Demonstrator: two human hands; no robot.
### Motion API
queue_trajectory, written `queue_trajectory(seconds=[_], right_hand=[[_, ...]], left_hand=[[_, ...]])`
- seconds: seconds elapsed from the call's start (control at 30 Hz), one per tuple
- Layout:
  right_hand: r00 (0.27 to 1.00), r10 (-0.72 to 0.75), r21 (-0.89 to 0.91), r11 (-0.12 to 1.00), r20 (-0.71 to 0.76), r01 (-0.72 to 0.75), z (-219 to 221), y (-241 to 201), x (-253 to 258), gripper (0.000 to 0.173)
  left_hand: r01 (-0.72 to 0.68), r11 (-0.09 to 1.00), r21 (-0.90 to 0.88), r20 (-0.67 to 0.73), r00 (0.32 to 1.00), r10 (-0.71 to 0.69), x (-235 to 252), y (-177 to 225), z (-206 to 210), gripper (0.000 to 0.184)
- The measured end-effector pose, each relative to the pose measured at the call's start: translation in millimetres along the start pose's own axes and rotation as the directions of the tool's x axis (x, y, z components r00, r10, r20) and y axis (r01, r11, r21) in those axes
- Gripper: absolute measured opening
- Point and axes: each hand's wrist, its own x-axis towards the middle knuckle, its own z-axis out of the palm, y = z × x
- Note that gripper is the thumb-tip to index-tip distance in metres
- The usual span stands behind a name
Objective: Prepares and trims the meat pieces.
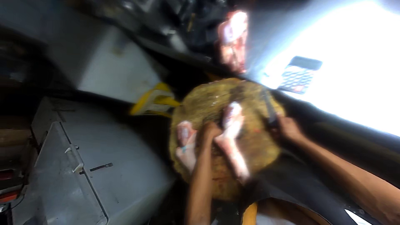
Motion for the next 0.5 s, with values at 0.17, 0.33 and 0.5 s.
queue_trajectory(seconds=[0.17,0.33,0.5], right_hand=[[1.000,0.004,-0.002,1.000,-0.010,-0.004,0,-1,-1,0.065],[1.000,0.010,-0.013,1.000,0.000,-0.010,-1,-1,-1,0.066],[1.000,0.014,-0.012,1.000,0.016,-0.014,-3,-1,-2,0.066]], left_hand=[[0.002,0.997,-0.082,-0.191,0.981,-0.018,3,12,19,0.022],[-0.156,0.652,-0.742,-0.255,0.965,-0.059,31,-19,13,0.025],[-0.361,0.465,-0.808,-0.451,0.888,-0.095,-19,-32,-74,0.025]])
